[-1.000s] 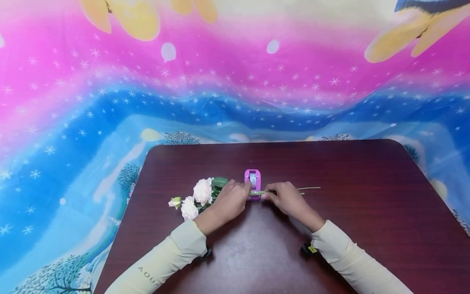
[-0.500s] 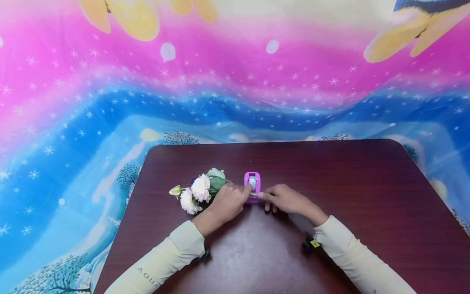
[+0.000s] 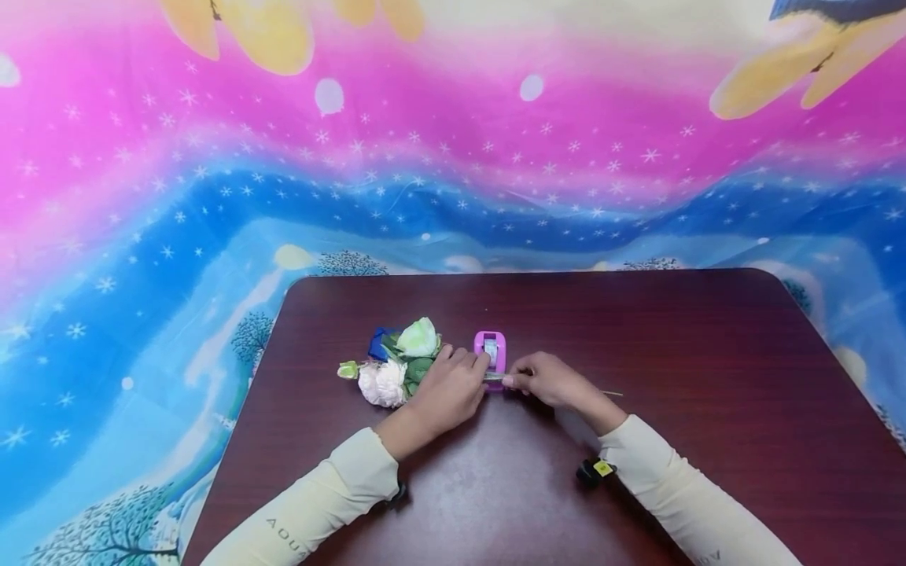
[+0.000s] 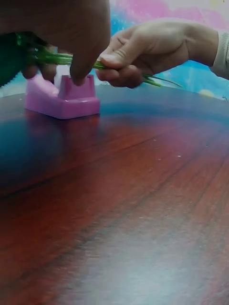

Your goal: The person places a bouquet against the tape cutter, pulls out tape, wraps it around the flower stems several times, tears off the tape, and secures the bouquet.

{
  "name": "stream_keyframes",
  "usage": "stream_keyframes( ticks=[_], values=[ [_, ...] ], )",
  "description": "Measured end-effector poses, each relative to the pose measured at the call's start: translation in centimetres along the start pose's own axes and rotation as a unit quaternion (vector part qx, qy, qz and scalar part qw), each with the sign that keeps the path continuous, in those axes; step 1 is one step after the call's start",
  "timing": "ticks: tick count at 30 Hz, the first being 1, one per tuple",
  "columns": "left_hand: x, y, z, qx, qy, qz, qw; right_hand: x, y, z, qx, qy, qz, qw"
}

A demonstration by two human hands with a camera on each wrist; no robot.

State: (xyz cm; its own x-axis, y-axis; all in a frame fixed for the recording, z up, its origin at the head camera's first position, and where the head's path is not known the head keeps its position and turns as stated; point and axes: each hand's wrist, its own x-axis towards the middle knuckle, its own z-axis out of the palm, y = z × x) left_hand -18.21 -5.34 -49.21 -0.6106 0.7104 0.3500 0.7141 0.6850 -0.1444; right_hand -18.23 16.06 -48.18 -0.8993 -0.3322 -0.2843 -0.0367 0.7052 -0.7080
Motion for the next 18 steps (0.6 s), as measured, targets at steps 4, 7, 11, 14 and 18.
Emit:
stream_keyframes(
  ticks=[4,7,11,14,18],
  values=[
    [0.1,0.3,0.3,0.028,-0.012,-0.027,0.9992,-0.2,-0.3,1.0,-0.060,0.057,-0.002,0.997],
    [0.2,0.3,0.5,0.036,-0.011,-0.032,0.9988,-0.3,-0.2,1.8,-0.084,0.089,-0.012,0.992],
    [0.2,0.2,0.4,0.030,-0.012,-0.035,0.9989,-0.4,0.2,2.5,-0.110,0.148,-0.045,0.982],
    [0.2,0.2,0.4,0.027,-0.016,-0.034,0.9989,-0.4,0.7,3.2,-0.162,0.215,-0.084,0.959],
    [0.1,0.0,0.8,0.020,-0.015,-0.023,0.9994,-0.5,1.0,4.1,-0.229,0.297,-0.113,0.920]
  ],
)
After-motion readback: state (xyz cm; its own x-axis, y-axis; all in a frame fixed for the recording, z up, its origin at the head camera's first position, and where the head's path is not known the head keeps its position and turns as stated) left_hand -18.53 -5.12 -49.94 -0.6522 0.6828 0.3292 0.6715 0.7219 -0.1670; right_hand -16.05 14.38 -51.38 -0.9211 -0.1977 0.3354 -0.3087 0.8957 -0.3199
